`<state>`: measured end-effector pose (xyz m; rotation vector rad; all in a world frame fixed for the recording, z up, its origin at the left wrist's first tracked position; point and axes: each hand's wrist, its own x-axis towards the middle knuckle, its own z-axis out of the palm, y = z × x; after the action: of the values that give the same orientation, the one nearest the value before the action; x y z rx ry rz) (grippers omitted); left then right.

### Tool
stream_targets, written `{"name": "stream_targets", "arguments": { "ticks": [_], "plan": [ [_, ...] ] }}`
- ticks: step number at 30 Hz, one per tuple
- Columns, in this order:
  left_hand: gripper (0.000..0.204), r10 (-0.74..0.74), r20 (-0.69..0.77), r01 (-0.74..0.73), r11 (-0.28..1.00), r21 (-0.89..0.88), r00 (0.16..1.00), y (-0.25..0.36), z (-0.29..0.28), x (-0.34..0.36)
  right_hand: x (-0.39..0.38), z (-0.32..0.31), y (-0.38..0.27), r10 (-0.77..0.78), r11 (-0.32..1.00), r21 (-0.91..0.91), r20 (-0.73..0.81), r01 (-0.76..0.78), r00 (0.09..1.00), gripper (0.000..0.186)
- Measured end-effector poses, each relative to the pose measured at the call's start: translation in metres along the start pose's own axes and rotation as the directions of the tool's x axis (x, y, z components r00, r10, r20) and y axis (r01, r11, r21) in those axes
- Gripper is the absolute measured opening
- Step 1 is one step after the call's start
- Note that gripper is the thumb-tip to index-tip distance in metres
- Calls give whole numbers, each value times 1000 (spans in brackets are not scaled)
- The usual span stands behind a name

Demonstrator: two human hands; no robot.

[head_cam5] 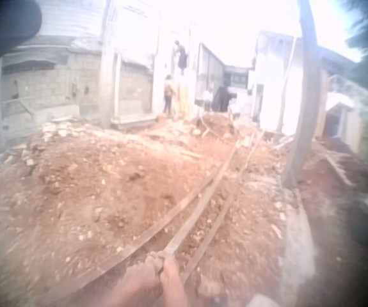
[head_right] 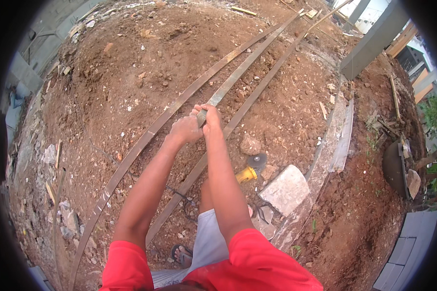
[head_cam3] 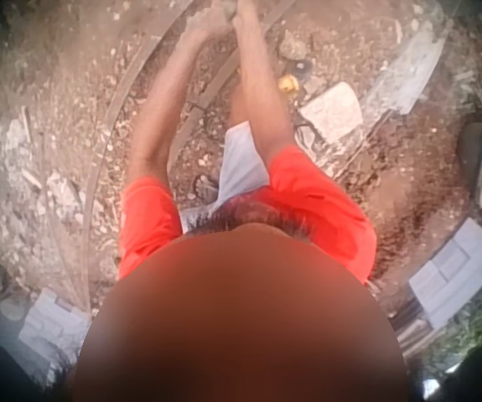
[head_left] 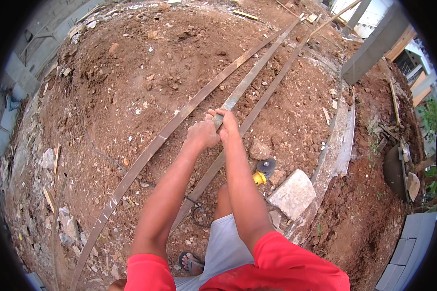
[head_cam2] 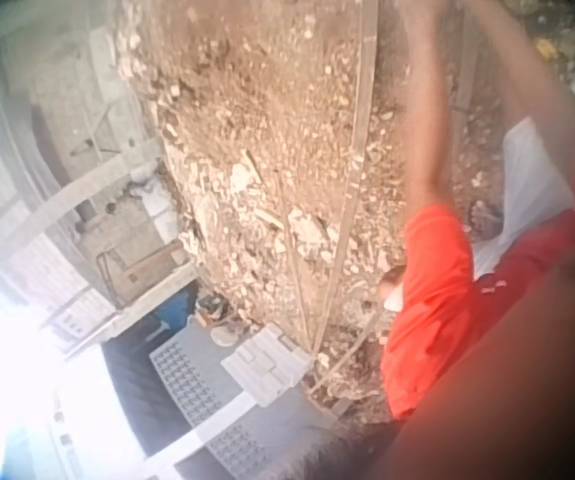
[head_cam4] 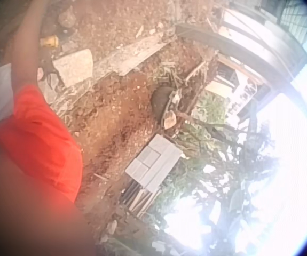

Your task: The person uses an angle grinder to cut several long metal rods on a construction site. They position the rods, cut them to length, and then move the cut pieces aside.

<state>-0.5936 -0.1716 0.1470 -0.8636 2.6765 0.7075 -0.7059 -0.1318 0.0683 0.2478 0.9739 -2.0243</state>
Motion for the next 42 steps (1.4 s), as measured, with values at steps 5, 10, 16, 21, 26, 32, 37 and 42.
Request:
{"name": "stream_targets", "arguments": {
  "ticks": [5,10,16,21,26,32,37,42],
  "plan": [
    [53,-39,-138,18,989,-148,990,-40,30,10,15,9,30,-68,982,-186,-195,31,979,10],
    [40,-80,-374,76,997,-26,924,-48,43,13,17,9,41,-37,908,-418,-112,-13,993,25],
    [34,71,-597,5,992,125,799,-47,23,21,6,17,30,-38,947,-316,56,54,998,32],
    [33,-33,-556,75,996,52,830,-70,15,15,-18,45,41,-45,921,-386,37,56,998,32],
    [38,-37,-392,-14,992,-127,919,-39,-27,1,-17,38,29,-175,952,-233,124,200,977,30],
    [55,-137,-179,11,820,-572,974,-66,-55,-10,-12,43,25,-198,970,-80,301,232,933,46],
    [54,-69,-301,-88,873,-479,951,-70,-55,-20,-20,53,27,-193,977,167,443,130,875,56],
    [46,-41,-507,-68,979,-194,861,-44,-65,-24,-17,51,13,-166,976,-45,485,215,859,55]
  ]
}}
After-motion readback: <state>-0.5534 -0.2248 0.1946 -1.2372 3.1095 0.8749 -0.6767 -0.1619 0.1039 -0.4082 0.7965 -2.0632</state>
